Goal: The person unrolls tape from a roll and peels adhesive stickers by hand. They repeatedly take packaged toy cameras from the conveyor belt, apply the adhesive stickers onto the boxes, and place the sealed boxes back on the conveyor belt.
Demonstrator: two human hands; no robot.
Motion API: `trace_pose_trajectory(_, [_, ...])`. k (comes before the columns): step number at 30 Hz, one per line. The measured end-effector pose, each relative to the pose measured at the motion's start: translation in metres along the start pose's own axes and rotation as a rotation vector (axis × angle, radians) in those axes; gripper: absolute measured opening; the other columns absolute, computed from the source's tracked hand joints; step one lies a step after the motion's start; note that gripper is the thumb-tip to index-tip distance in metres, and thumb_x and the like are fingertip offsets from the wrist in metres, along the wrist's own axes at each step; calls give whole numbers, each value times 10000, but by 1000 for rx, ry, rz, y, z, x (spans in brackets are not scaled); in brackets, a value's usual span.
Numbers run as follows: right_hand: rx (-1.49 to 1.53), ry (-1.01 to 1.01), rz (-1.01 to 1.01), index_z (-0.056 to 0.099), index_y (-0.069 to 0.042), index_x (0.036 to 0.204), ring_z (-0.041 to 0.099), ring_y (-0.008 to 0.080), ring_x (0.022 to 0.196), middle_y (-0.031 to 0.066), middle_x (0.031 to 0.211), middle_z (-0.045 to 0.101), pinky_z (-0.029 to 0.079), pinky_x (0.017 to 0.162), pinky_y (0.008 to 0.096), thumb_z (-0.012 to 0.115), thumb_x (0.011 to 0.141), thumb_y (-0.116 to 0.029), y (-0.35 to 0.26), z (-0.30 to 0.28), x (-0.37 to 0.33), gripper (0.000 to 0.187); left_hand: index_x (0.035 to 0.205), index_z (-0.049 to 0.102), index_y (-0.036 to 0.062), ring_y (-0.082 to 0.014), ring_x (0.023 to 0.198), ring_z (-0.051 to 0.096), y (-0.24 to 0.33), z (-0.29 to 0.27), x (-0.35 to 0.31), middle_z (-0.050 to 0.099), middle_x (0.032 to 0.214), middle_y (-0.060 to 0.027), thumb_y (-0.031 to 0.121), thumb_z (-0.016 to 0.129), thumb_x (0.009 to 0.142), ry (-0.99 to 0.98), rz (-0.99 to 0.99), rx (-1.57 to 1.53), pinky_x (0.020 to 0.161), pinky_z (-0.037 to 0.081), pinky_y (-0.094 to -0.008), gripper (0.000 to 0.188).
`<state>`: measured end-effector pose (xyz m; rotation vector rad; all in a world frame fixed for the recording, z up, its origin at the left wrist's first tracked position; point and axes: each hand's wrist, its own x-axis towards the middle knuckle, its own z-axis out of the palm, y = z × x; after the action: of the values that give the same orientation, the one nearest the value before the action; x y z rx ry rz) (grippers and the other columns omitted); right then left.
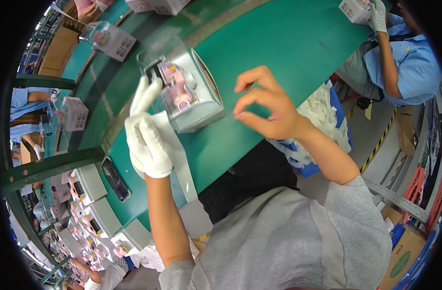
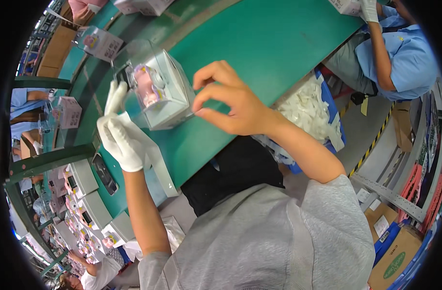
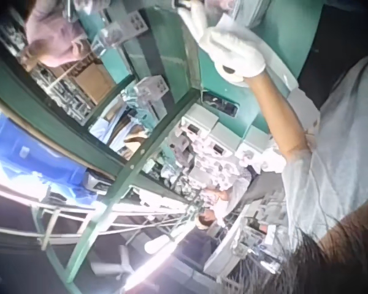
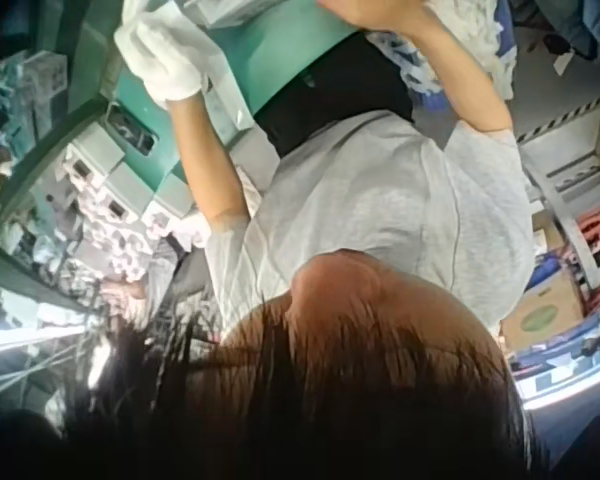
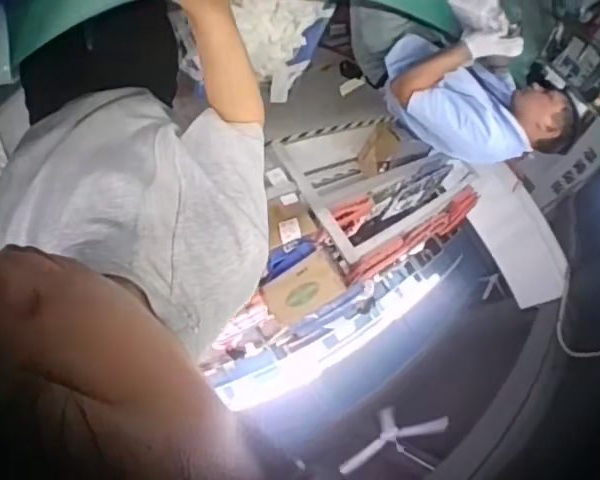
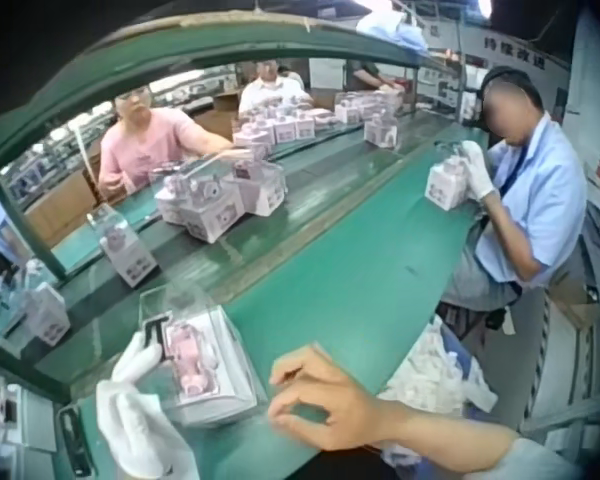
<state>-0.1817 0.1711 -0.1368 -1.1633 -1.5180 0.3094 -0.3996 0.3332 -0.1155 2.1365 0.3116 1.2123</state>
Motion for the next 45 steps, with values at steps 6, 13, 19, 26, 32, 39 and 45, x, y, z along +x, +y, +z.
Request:
trace_pose_trajectory(6, [-248,-45,-47,739,-168,869,478,200,906,29,968,489,322,798,352,817,735,-92,-13,58,-4,172,965,418,52,-480,1426,399,-6,-10,-9,573,1344,-364,269,367,1110,40,-2,-79,1163,297,-598,266])
trace_pose_trajectory(13, [-412,70,-51,737,-166,856,455,189,860,22,933,464,270,809,344,824,711,-114,-22,85,0,177,991,444,39,-456,1419,422,-3,-22,-14,593,1345,-331,287,342,1117,29,32,-66,1164,305,-563,296])
trace_pose_trajectory(19, [-454,117,-46,750,-164,861,439,173,829,15,919,455,274,782,330,840,692,-91,-30,96,7,205,1010,484,29,-454,1403,443,-10,-27,-18,608,1342,-304,275,352,1115,75,70,-119,1174,288,-561,298])
trace_pose_trajectory(26, [-472,169,-83,758,-166,870,433,172,819,12,917,460,295,770,312,851,667,-51,-25,107,9,251,1037,484,54,-454,1405,437,-16,-31,-20,605,1340,-314,259,370,1108,101,86,-140,1183,262,-577,245])
trace_pose_trajectory(32, [-500,189,-113,759,-169,870,433,177,811,9,912,464,298,770,315,851,647,-39,-23,110,11,274,1031,470,66,-466,1411,422,-19,-32,-20,601,1331,-332,248,385,1103,112,91,-181,1183,252,-592,214])
trace_pose_trajectory(39, [-592,167,-222,756,-188,864,450,166,782,-4,902,463,272,814,355,847,617,-58,-23,111,-7,293,996,450,43,-470,1405,427,-20,-38,-19,604,1313,-344,225,377,1104,101,129,-138,1173,279,-598,224])
trace_pose_trajectory(45, [-617,200,-225,755,-195,868,462,165,772,-7,905,454,264,819,363,849,626,-64,-22,118,-7,290,995,448,44,-468,1394,442,-23,-36,-21,608,1292,-354,212,366,1106,132,124,-182,1166,293,-599,218])
